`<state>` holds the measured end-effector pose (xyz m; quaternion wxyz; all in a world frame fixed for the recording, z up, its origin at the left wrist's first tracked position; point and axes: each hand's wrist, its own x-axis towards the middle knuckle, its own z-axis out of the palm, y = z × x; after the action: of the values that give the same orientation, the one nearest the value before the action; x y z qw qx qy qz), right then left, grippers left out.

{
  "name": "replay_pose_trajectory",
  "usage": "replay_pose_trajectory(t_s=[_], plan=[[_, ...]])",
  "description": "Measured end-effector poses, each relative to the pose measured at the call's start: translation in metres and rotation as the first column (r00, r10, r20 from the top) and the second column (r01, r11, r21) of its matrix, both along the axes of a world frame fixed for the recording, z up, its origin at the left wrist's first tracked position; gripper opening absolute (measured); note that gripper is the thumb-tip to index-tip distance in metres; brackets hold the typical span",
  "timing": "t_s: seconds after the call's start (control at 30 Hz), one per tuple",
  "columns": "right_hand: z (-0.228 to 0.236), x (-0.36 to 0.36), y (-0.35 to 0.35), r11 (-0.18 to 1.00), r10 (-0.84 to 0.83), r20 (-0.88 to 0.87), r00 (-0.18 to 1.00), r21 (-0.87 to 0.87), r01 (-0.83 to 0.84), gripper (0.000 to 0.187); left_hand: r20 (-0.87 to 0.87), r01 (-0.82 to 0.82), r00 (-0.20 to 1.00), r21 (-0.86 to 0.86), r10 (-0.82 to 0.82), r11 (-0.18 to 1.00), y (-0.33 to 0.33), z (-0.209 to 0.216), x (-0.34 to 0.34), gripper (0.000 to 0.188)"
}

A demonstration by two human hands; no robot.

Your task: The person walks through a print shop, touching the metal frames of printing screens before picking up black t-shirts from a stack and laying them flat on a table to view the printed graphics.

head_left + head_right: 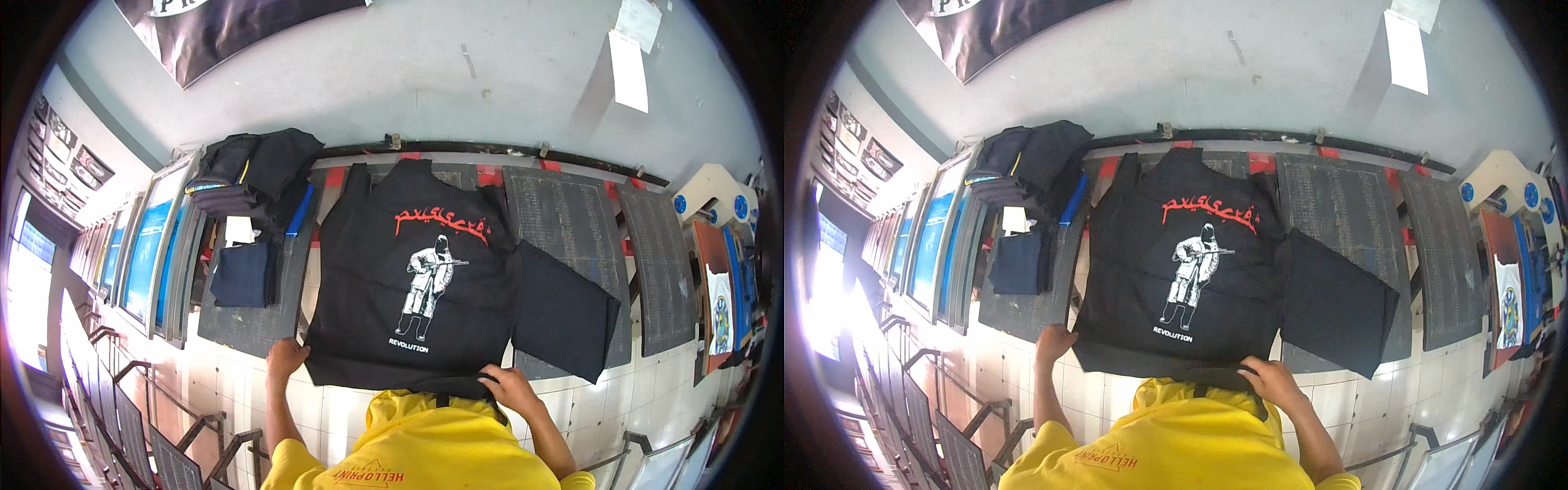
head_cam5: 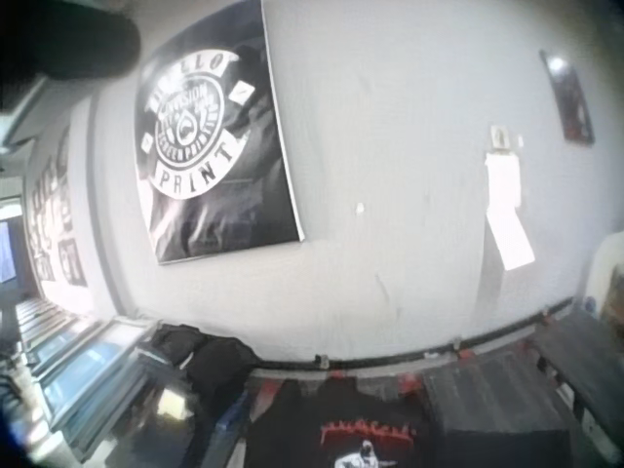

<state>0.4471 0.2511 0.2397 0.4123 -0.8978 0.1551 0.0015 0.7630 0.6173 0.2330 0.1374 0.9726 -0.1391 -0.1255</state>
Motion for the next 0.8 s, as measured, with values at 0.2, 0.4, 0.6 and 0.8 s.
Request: replay_pose_trajectory(t_s=[0.2,0.4,0.6,0.8], plan=[[-0.001,-0.008,0.017,0.999,0.038,-0.003,0.999,0.025,-0.038,0.017,0.49,0.294,0.862,-0.274,-0.13,0.916,-0.113,-0.008,-0.016,0.033],[0.004,-0.012,0.028,0.995,0.086,0.011,0.996,-0.05,-0.085,0.022,0.383,0.693,0.683,-0.071,-0.621,0.718,-0.245,-0.052,-0.039,0.06],[-0.003,-0.031,0.037,0.994,-0.103,0.044,0.994,0.025,0.102,0.017,0.409,0.688,0.657,0.018,-0.634,0.725,-0.251,-0.076,-0.043,0.066],[-0.009,-0.041,0.04,0.973,-0.212,0.01,0.977,0.094,0.21,0.02,0.411,0.701,0.644,0.021,-0.645,0.713,-0.231,-0.078,-0.059,0.068]])
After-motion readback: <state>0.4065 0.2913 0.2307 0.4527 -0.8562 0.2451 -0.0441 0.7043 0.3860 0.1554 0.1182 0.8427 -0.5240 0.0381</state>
